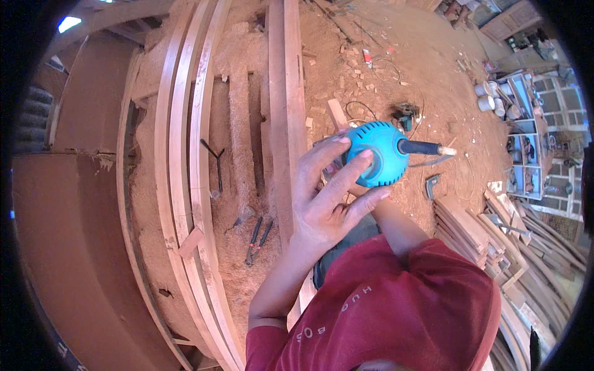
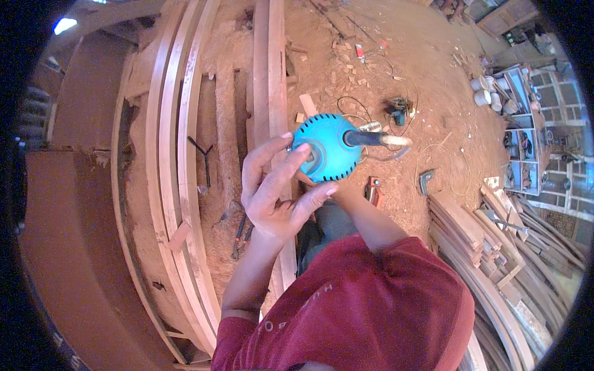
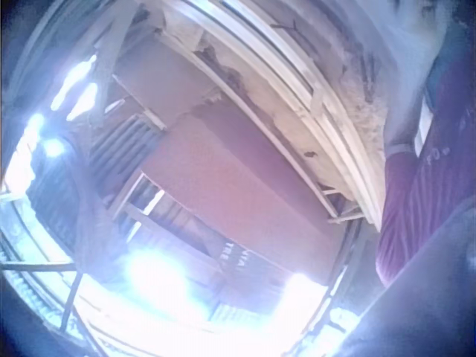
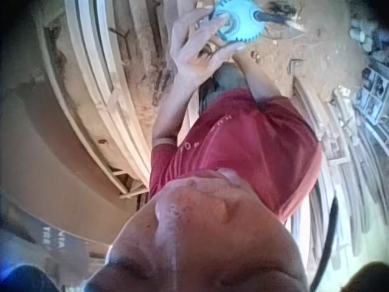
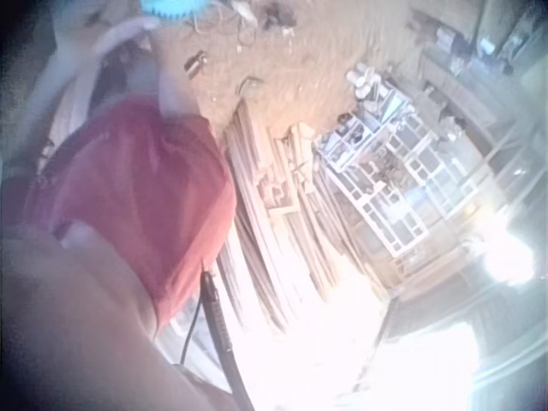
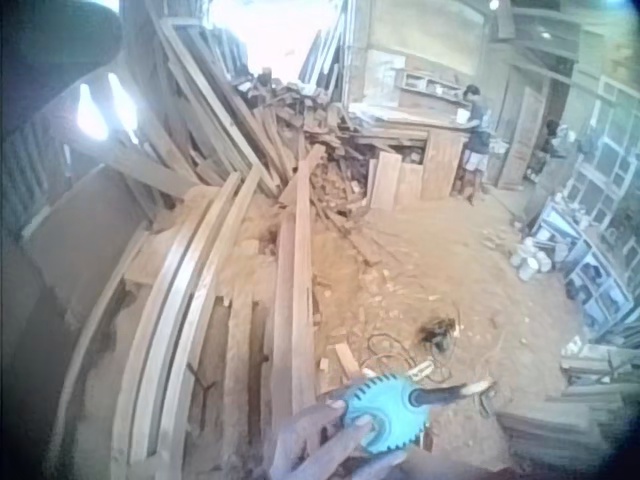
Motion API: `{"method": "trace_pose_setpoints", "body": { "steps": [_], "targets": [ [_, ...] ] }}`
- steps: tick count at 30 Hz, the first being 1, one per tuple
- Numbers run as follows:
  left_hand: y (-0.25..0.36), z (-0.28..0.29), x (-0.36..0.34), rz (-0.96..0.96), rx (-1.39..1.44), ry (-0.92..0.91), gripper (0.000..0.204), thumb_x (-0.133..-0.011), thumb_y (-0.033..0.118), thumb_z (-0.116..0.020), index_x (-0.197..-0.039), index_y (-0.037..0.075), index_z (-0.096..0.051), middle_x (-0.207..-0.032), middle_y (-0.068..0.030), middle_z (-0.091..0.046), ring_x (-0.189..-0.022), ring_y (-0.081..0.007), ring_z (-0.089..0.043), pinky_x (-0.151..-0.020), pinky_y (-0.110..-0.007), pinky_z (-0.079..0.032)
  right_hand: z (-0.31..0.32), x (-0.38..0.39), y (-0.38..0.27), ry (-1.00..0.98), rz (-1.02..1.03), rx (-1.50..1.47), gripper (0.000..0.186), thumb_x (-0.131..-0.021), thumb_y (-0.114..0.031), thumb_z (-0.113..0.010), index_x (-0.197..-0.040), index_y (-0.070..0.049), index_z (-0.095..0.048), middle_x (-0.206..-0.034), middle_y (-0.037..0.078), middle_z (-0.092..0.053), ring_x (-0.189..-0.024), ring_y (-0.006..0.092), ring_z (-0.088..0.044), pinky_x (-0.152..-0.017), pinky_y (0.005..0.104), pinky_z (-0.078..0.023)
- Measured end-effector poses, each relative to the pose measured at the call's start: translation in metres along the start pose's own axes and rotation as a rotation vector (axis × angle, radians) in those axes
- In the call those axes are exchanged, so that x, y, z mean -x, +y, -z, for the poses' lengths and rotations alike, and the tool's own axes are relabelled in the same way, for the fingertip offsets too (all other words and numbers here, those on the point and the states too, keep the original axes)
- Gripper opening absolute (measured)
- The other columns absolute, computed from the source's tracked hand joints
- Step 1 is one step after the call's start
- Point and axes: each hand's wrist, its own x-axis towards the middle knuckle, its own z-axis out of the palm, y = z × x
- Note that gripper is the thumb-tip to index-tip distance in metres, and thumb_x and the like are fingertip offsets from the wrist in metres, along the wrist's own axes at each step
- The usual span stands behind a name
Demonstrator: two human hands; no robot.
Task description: The person measures a wooden plank with a tape measure, uses pliers to adjust a handheld wood router, and then runs the router along the edge of the plank to carve a groove.
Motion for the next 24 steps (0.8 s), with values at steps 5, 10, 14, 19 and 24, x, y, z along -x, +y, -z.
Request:
{"method": "trace_pose_setpoints", "body": {
  "steps": [5, 10, 14, 19, 24],
  "targets": [
    [-0.056, 0.0, 0.035, 0.139, -0.018, 0.021, 0.052, -0.065, 0.019, -0.092, -0.113, 0.006, -0.073, -0.125, -0.0161, -0.059, -0.113, -0.0317, -0.061, -0.094, -0.04, -0.052, 0.078, -0.016, 0.039, 0.088, 0.151, 0.429, 0.053, -0.104, -0.045, -0.044, -0.147, -0.014, -0.038, -0.148, 0.008, -0.045, -0.135, 0.0239, -0.044, -0.118, 0.0433, -0.032],
    [-0.127, 0.016, 0.097, 0.279, -0.111, -0.035, 0.062, -0.069, 0.025, -0.091, -0.123, 0.006, -0.065, -0.135, -0.0176, -0.054, -0.123, -0.0359, -0.055, -0.102, -0.046, -0.048, -0.009, -0.022, 0.054, 0.053, 0.434, 1.064, 0.07, -0.083, -0.026, -0.081, -0.141, -0.011, -0.043, -0.132, 0.007, -0.056, -0.116, 0.0218, -0.058, -0.103, 0.0395, -0.046],
    [-0.169, 0.049, 0.261, 0.585, -0.378, -0.315, 0.101, -0.067, 0.037, -0.089, -0.147, 0.003, -0.038, -0.148, -0.0238, -0.04, -0.138, -0.0437, -0.04, -0.114, -0.054, -0.034, 0.01, -0.04, 0.042, 0.211, 0.507, 1.336, 0.072, -0.079, -0.021, -0.084, -0.137, -0.003, -0.045, -0.129, 0.011, -0.053, -0.118, 0.0224, -0.054, -0.099, 0.0389, -0.048],
    [-0.159, 0.022, 0.348, 0.919, -0.313, -0.516, 0.115, -0.068, 0.029, -0.085, -0.154, -0.004, -0.015, -0.157, -0.0293, -0.025, -0.145, -0.0474, -0.026, -0.121, -0.054, -0.019, 0.022, -0.064, 0.055, 0.364, 0.624, 1.166, 0.057, -0.079, -0.018, -0.083, -0.127, -0.005, -0.055, -0.116, 0.009, -0.064, -0.099, 0.0196, -0.064, -0.095, 0.0372, -0.05],
    [-0.165, 0.009, 0.357, 1.008, -0.225, -0.465, 0.116, -0.069, 0.025, -0.082, -0.155, -0.006, -0.01, -0.159, -0.0309, -0.02, -0.148, -0.0478, -0.02, -0.122, -0.053, -0.016, 0.028, -0.078, 0.077, 0.332, 0.539, 1.111, 0.054, -0.084, -0.018, -0.082, -0.127, -0.004, -0.052, -0.118, 0.006, -0.058, -0.109, 0.0182, -0.058, -0.095, 0.0362, -0.049]
  ]
}}
